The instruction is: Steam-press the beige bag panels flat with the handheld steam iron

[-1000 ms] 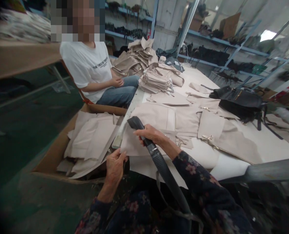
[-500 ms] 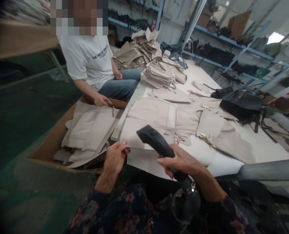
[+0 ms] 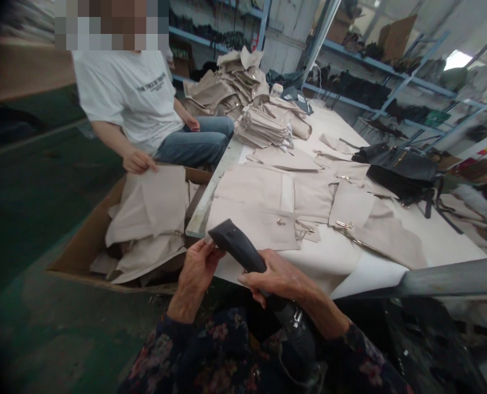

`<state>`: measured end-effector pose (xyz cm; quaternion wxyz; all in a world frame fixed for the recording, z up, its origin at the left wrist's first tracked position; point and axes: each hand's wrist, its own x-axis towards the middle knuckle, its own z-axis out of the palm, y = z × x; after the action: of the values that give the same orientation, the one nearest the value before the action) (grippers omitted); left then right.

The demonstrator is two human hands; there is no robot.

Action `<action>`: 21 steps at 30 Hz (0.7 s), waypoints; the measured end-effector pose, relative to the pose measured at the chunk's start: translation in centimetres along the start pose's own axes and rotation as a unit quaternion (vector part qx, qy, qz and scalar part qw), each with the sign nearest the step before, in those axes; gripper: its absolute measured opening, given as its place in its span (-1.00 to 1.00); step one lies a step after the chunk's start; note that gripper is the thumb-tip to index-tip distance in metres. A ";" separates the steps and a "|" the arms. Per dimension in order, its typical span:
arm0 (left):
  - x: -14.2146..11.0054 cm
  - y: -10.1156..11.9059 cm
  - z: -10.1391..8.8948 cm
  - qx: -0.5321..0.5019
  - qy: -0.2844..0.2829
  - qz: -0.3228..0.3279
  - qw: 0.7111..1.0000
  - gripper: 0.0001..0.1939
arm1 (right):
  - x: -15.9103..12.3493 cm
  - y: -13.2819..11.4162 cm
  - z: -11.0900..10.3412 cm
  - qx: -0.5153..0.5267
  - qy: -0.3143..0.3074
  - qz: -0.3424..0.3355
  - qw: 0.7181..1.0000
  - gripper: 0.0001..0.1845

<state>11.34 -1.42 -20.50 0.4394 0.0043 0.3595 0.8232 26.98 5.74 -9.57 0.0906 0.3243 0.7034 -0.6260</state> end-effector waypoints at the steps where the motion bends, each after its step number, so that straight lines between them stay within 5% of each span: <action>1: 0.1 0.0 -0.1 0.000 -0.004 0.000 1.000 -0.66 | -0.3 0.2 0.1 -0.005 -0.005 0.010 1.000 -0.77; 10: -0.3 -1.4 -0.9 0.010 -0.027 0.007 1.000 -0.69 | 1.8 0.8 -1.7 0.059 0.057 -0.046 0.996 -0.66; 13: -0.5 -1.0 -2.0 0.112 -0.013 0.043 0.993 -0.72 | 0.9 1.1 -3.2 0.090 0.071 -0.057 0.992 -0.68; 15: -0.5 0.1 -2.8 0.273 0.027 0.110 0.955 -0.75 | 0.1 1.6 -3.7 0.103 0.074 -0.054 0.990 -0.68; 17: 0.0 1.6 -3.2 0.418 0.079 0.204 0.881 -0.78 | -0.2 2.0 -3.7 0.105 0.077 -0.047 0.990 -0.66; 21: 3.2 5.0 -2.0 0.534 0.075 0.305 0.785 -0.73 | 1.1 1.6 -3.0 0.096 0.063 -0.035 0.993 -0.69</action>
<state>5.17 -2.04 -20.01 0.0646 0.2855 0.7536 0.5885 27.88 8.96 -10.89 -0.0074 0.3450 0.6554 -0.6718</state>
